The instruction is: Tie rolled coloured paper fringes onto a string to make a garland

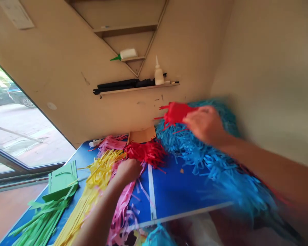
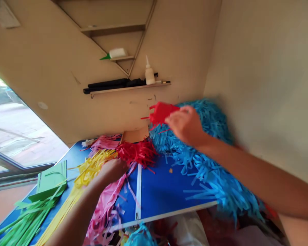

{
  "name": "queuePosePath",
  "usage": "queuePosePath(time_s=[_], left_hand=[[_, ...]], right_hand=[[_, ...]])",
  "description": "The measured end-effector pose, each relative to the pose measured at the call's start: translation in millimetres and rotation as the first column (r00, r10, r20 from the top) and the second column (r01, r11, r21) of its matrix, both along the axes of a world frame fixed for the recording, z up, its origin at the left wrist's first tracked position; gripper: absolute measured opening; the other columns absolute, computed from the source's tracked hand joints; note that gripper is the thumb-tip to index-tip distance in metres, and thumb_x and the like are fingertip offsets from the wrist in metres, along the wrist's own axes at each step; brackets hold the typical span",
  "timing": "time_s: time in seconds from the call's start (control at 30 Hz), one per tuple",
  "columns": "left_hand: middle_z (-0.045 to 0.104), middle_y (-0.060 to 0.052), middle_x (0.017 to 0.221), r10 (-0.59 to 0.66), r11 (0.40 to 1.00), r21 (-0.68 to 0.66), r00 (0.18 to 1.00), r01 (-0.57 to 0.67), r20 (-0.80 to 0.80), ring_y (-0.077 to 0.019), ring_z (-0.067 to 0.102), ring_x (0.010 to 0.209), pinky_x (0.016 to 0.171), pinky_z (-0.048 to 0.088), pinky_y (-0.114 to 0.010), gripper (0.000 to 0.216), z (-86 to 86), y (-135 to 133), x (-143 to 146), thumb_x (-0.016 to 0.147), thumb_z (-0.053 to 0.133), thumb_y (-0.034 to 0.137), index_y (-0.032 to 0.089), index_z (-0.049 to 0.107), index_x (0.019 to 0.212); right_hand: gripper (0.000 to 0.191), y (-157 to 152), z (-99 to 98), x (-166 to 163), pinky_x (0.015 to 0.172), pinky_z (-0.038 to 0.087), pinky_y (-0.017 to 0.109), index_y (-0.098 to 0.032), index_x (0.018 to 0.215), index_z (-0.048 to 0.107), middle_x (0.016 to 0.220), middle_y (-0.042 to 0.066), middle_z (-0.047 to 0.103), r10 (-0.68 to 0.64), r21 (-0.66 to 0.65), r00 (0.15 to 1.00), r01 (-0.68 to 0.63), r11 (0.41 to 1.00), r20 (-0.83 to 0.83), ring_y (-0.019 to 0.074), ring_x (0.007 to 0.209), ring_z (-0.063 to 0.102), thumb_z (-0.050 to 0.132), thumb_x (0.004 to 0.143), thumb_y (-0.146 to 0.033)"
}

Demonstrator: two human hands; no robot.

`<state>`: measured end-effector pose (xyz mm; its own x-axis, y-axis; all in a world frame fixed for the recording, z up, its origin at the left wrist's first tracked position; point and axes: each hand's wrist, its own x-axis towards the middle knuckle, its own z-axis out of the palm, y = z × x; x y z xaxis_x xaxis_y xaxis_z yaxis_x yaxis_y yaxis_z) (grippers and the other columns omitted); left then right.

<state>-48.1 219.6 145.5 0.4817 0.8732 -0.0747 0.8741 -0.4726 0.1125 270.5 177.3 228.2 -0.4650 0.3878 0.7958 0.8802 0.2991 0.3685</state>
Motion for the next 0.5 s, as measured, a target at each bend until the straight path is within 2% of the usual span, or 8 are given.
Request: queuePosePath(time_s=[0.03,0.1,0.13,0.17,0.2,0.33,0.43,0.5], left_hand=[[0.073,-0.007,0.085,-0.058,0.998,-0.01,0.998,0.059,0.037,-0.0198,0.069,0.083,0.077,0.054,-0.032,0.027,-2.7,-23.9,8.1,0.095,0.049,0.029,0.019,0.073,0.085],[0.074,-0.002,0.1,-0.225,0.973,-0.008,0.962,0.229,0.157,-0.0155,0.068,0.093,0.085,0.052,-0.026,0.024,-23.0,-73.8,30.8,0.094,0.049,0.034,0.028,0.072,0.098],[0.073,-0.005,0.104,-0.362,0.929,0.036,0.881,0.37,0.304,-0.0184,0.067,0.095,0.086,0.052,-0.028,0.023,-39.0,-96.3,43.5,0.089,0.054,0.033,0.026,0.072,0.102],[0.073,-0.008,0.103,-0.398,0.914,0.103,0.822,0.391,0.407,-0.0222,0.067,0.095,0.087,0.054,-0.033,0.023,-57.0,-115.3,55.5,0.083,0.06,0.033,0.026,0.073,0.1],[0.073,-0.009,0.105,-0.395,0.916,0.112,0.817,0.386,0.421,-0.0255,0.066,0.098,0.088,0.054,-0.037,0.025,-75.3,-129.9,65.5,0.079,0.064,0.033,0.026,0.072,0.101],[0.066,-0.022,0.119,-0.248,0.969,0.122,0.825,0.216,0.508,-0.0363,0.059,0.117,0.1,0.048,-0.054,0.047,-131.8,-144.3,67.7,0.078,0.063,0.025,0.011,0.061,0.123],[0.061,-0.018,0.127,-0.053,0.993,0.115,0.736,-0.034,0.675,-0.0315,0.056,0.124,0.102,0.048,-0.051,0.054,-152.3,-129.0,25.9,0.086,0.057,0.035,0.015,0.048,0.135],[0.06,-0.018,0.127,0.101,0.951,0.13,0.68,-0.28,0.726,-0.034,0.055,0.124,0.099,0.049,-0.054,0.056,-156.2,-120.2,-8.5,0.087,0.055,0.044,0.016,0.046,0.135]], right_hand=[[0.025,-16.2,-20.7,-11.3,0.096,0.037,0.04,-0.019,0.096,0.069,0.091,0.002,0.076,0.054,-0.033,0.998,-0.053,0.998,0.03,0.0175,0.095,0.067,0.045,0.099,-0.015],[0.026,-44.2,-66.2,-39.0,0.099,0.035,0.045,-0.017,0.098,0.069,0.094,0.003,0.076,0.139,-0.106,0.99,-0.136,0.985,0.019,0.0207,0.099,0.066,0.043,0.097,-0.011],[0.027,-55.5,-88.7,-53.4,0.1,0.034,0.046,-0.017,0.1,0.068,0.096,0.004,0.076,0.167,-0.124,0.985,-0.171,0.977,-0.044,0.0211,0.1,0.066,0.042,0.097,-0.011],[0.027,-65.0,-109.9,-66.7,0.101,0.034,0.045,-0.017,0.101,0.068,0.097,0.005,0.076,0.18,-0.128,0.976,-0.196,0.972,-0.127,0.0205,0.101,0.066,0.042,0.098,-0.01],[0.028,-73.1,-129.0,-78.2,0.102,0.033,0.044,-0.017,0.103,0.068,0.098,0.004,0.076,0.183,-0.145,0.963,-0.214,0.966,-0.2,0.0197,0.102,0.066,0.041,0.098,-0.01],[0.025,-98.5,-184.9,-101.8,0.105,0.032,0.043,-0.021,0.104,0.067,0.102,0.001,0.077,0.2,-0.135,0.892,-0.275,0.952,-0.405,0.0168,0.102,0.068,0.044,0.1,-0.012],[0.022,-114.7,-211.4,-105.0,0.105,0.035,0.043,-0.022,0.105,0.066,0.103,0.001,0.077,0.164,-0.203,0.882,-0.277,0.939,-0.442,0.0164,0.101,0.069,0.047,0.099,-0.013],[0.023,-122.3,-224.9,-106.9,0.103,0.038,0.043,-0.022,0.105,0.066,0.102,0.001,0.077,0.12,-0.261,0.872,-0.27,0.927,-0.474,0.0159,0.098,0.07,0.045,0.1,-0.013]])
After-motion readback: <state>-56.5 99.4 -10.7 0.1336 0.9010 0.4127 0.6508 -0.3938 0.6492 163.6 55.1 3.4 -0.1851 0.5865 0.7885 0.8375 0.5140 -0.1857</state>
